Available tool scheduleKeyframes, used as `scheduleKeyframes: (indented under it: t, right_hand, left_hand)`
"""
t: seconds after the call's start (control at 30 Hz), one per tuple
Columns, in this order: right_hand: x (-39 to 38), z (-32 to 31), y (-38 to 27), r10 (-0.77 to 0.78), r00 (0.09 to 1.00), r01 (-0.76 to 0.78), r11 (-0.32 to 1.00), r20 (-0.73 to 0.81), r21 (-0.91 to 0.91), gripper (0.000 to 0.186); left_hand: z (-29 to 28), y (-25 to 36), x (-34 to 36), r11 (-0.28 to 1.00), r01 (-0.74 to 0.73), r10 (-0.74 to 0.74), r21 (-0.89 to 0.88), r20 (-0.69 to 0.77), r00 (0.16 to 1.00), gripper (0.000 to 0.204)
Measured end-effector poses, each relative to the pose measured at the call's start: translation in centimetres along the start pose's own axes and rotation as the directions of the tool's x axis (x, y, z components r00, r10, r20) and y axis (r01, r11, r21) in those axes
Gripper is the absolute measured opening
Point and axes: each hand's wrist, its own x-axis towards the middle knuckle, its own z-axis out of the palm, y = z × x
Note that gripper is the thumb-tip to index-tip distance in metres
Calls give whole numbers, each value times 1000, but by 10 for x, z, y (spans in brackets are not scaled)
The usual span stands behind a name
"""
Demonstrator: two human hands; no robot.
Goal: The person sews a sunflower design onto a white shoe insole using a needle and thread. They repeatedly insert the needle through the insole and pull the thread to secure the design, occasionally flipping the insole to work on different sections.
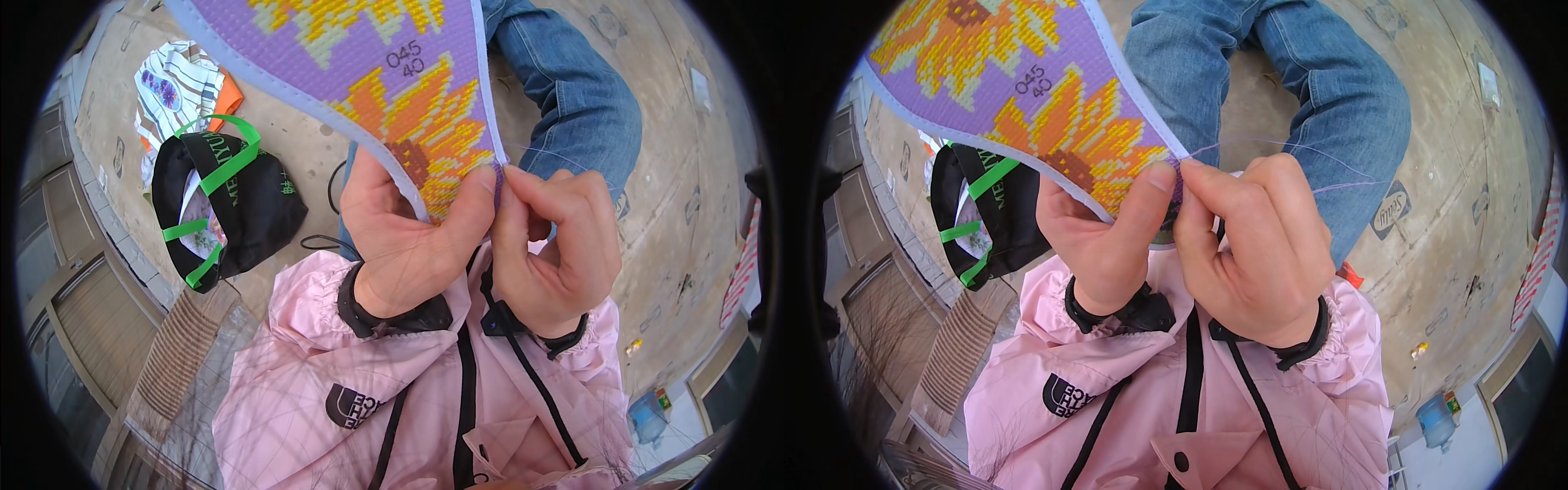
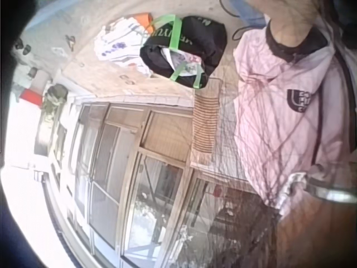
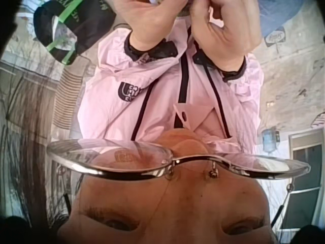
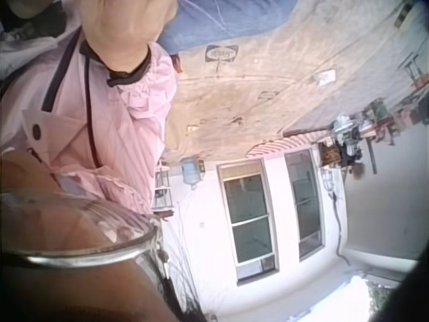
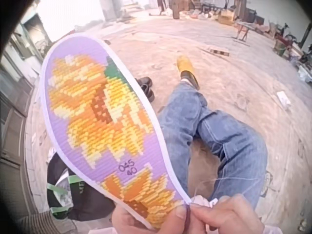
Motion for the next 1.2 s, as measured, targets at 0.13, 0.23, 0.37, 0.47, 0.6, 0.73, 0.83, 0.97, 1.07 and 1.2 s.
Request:
scheduleKeyframes:
  t: [0.13,0.23,0.37,0.47,0.6,0.73,0.83,0.97,1.07,1.2]
  right_hand:
    - [0,1,-2,21,1000,-21,1000,-14,-10,25]
    - [0,2,-4,42,999,-42,999,-14,-5,23]
    - [1,1,-6,90,996,-90,996,11,22,21]
    - [2,1,-6,118,993,-119,990,15,74,20]
    - [3,0,-2,112,993,-114,986,27,120,20]
    - [7,-5,-3,111,992,-117,987,59,112,19]
    - [7,-5,-2,100,992,-107,990,70,96,20]
    - [9,-5,-3,117,990,-122,990,72,67,21]
    - [13,-10,-9,161,979,-162,987,123,-8,20]
    - [17,-12,-7,174,963,-157,983,206,-96,16]
  left_hand:
    - [0,1,0,1000,1,-1,-6,12,1000,39]
    - [0,1,1,1000,-6,6,-13,19,1000,39]
    - [-1,1,2,1000,7,-6,-17,27,1000,39]
    - [-2,1,2,1000,9,-8,-15,35,999,40]
    - [-2,1,2,999,11,-9,-43,27,1000,42]
    - [-7,-1,4,1000,-20,20,2,62,998,43]
    - [-5,0,3,1000,-6,6,4,44,999,43]
    - [-7,0,4,997,-42,34,71,110,993,41]
    - [-8,-4,2,975,-127,109,184,102,989,31]
    - [-16,-18,6,858,-324,260,397,208,943,21]
